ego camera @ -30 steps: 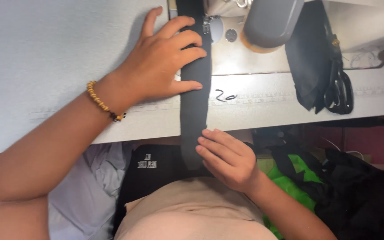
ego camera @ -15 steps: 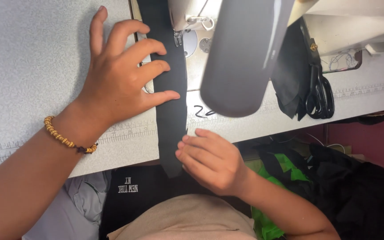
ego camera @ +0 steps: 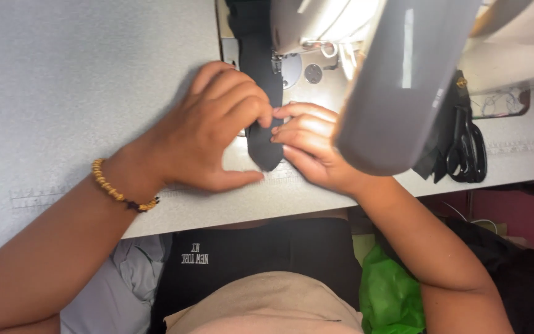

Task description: The person is using an industrial sewing machine to sew together or hem black fabric strips.

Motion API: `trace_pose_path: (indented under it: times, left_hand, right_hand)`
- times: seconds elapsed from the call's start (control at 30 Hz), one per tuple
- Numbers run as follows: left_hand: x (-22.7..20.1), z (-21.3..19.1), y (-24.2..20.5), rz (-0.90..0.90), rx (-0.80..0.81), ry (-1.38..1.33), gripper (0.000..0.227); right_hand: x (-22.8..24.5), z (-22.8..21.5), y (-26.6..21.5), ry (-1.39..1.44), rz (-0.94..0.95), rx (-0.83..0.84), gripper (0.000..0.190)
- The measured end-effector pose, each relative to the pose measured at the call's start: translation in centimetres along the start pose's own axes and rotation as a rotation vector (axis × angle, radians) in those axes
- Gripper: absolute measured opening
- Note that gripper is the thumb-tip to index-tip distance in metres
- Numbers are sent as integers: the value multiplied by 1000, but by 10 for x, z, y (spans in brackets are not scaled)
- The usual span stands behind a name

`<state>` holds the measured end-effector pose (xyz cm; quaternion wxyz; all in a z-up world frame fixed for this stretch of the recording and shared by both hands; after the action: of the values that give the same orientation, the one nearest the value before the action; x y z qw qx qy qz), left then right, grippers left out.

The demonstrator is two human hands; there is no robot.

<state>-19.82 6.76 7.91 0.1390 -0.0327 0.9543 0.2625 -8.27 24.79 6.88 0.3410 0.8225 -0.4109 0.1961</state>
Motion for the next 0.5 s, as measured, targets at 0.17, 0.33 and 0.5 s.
trace_pose_path:
  times: [0.17, 0.33, 0.5]
  left_hand:
    - [-9, -3, 3, 221, -193, 119, 18]
    - [-25, -18, 9, 265, -339, 75, 23]
    - [-29, -23, 8, 305, -349, 74, 22]
  right_hand:
    - [1, 0, -2, 118, 49, -101, 17]
    - [-2, 3, -6, 72, 6, -128, 18]
    - [0, 4, -18, 76, -148, -146, 19]
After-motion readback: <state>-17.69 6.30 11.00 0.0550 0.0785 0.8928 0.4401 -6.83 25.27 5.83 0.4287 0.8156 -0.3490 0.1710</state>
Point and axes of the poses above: each hand's wrist, its own y-axis towards the middle knuckle, its own z-axis out of the palm, x = y × z, the point moved 2 cm from there along y, towards the middle knuckle, and after that the axes turned 11 degrees about y, right-handed, at the moved point
